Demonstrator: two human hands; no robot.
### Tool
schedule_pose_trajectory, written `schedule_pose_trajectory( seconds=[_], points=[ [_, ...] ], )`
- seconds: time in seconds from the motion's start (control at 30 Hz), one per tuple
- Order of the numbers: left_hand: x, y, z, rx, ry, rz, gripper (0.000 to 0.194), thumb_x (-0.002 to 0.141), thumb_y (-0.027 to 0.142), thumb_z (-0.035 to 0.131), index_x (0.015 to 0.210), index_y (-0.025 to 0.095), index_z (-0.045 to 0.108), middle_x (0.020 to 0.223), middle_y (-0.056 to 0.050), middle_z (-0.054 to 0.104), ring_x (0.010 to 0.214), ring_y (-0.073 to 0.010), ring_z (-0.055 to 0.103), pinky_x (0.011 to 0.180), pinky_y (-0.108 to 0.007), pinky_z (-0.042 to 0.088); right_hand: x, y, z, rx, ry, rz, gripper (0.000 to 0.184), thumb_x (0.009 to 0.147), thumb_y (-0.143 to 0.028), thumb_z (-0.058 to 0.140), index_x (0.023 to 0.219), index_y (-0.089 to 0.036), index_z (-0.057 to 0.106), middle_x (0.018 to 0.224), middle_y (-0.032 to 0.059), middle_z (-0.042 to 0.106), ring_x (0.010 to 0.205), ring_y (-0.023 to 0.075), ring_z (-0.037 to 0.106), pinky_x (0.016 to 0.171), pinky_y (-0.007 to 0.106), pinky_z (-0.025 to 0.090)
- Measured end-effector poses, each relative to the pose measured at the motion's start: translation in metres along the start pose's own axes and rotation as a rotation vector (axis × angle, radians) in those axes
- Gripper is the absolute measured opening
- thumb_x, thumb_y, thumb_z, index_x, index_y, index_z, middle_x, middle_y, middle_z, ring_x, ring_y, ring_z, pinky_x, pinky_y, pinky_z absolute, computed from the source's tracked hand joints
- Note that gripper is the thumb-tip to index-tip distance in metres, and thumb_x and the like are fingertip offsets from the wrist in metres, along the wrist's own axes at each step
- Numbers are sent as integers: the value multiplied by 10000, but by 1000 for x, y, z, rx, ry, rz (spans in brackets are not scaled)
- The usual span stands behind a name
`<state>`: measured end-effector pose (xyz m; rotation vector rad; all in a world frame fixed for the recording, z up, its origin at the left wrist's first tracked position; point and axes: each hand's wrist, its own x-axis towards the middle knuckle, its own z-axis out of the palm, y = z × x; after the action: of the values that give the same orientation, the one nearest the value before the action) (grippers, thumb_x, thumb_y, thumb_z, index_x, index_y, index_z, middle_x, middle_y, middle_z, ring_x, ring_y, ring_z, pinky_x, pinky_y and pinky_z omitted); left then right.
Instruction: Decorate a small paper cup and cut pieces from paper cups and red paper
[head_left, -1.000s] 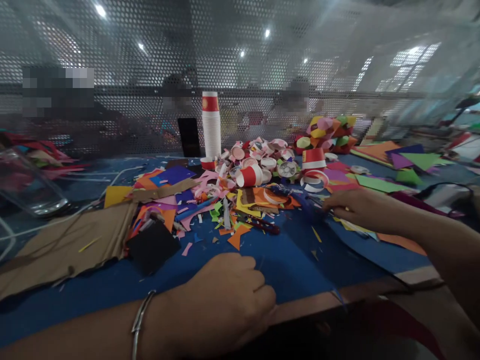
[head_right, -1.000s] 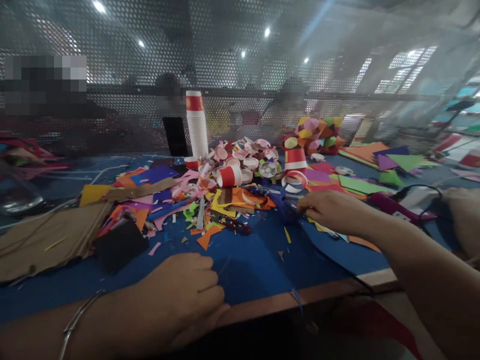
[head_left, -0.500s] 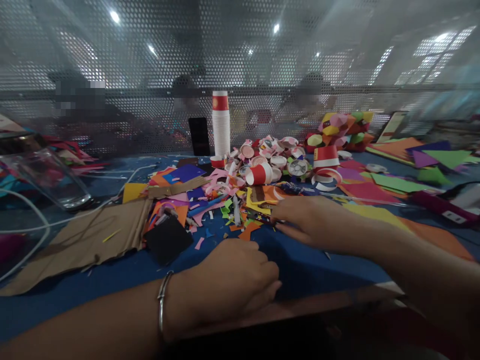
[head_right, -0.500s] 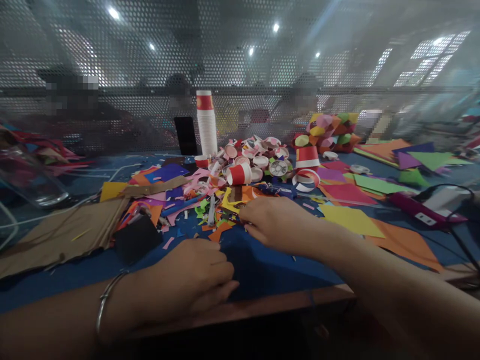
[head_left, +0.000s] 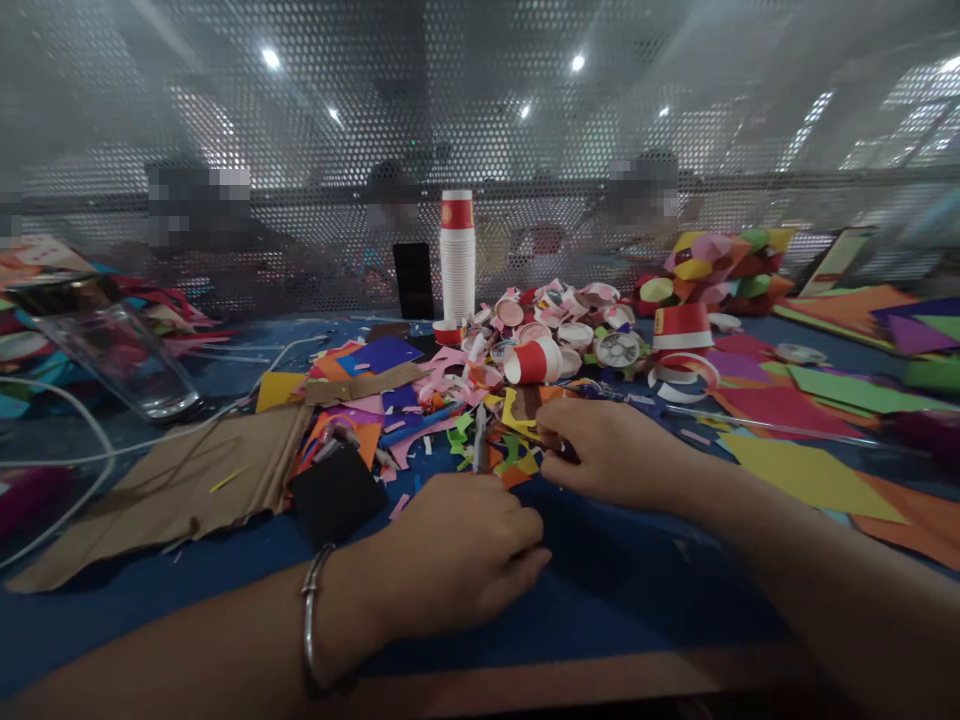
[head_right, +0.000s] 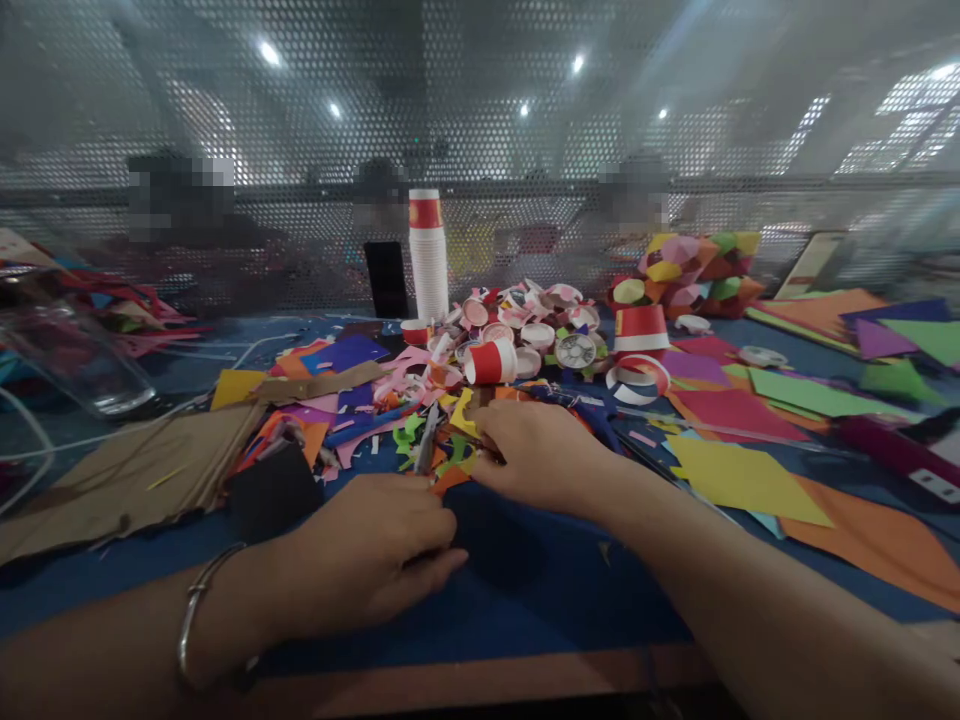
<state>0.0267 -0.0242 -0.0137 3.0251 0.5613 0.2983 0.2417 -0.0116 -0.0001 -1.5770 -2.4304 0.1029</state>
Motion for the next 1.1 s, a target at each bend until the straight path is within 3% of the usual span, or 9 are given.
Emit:
schedule_pose_trajectory(
  seconds=[0.2,0.37,0.5,0.63,0.83,0.97,1.03,1.1],
  points=[
    [1,-11,-1,-26,58,-105,258,971,265,556,728,192,603,665,5,627,604,-162,588,551,-294,369,-1,14,-6,322,191,75,83,801,-251,567,740,-223,518,653,-4,585,584,152,505,559,277,322],
    [3,-13,-2,-107,0,-214,191,919,223,606,732,187,590,646,26,602,554,-129,530,528,-252,351,0,22,-6,678,287,140,79,869,-292,484,824,-232,509,708,15,645,574,157,583,539,284,461],
    [3,-13,-3,-153,-5,-240,149,941,230,616,798,187,621,718,20,642,617,-131,574,569,-239,394,2,20,-5,963,377,200,46,868,-257,473,833,-236,493,747,31,657,564,148,592,498,277,499],
    [1,-15,-2,-184,-8,-246,98,952,197,603,862,189,641,801,6,668,712,-154,616,632,-252,442,4,18,-7,1365,445,293,49,787,-186,559,779,-226,532,770,32,666,563,132,586,450,242,468],
    [4,-18,0,-234,139,-240,150,996,152,541,1047,221,664,1024,-32,713,948,-188,662,833,-303,502,8,20,-3,1402,461,330,94,746,-165,578,777,-222,509,650,-34,582,466,74,467,349,181,293],
    [2,-32,-24,-94,282,-300,127,996,208,546,991,217,672,960,-20,717,888,-182,657,792,-294,477,9,22,0,1361,475,322,133,760,-157,595,800,-228,491,624,-57,561,433,57,413,331,185,237],
    [-2,-52,-47,77,320,-449,189,996,336,565,888,218,664,863,-12,706,805,-189,639,733,-308,439,10,23,1,1330,478,308,134,774,-160,601,805,-229,491,626,-59,561,429,55,408,329,193,228],
    [-8,-79,-70,234,286,-658,267,970,436,575,837,216,651,833,-23,700,764,-204,619,674,-317,393,11,25,2,1295,484,291,131,789,-164,604,814,-230,493,626,-63,556,427,54,405,334,200,224]
  ],
)
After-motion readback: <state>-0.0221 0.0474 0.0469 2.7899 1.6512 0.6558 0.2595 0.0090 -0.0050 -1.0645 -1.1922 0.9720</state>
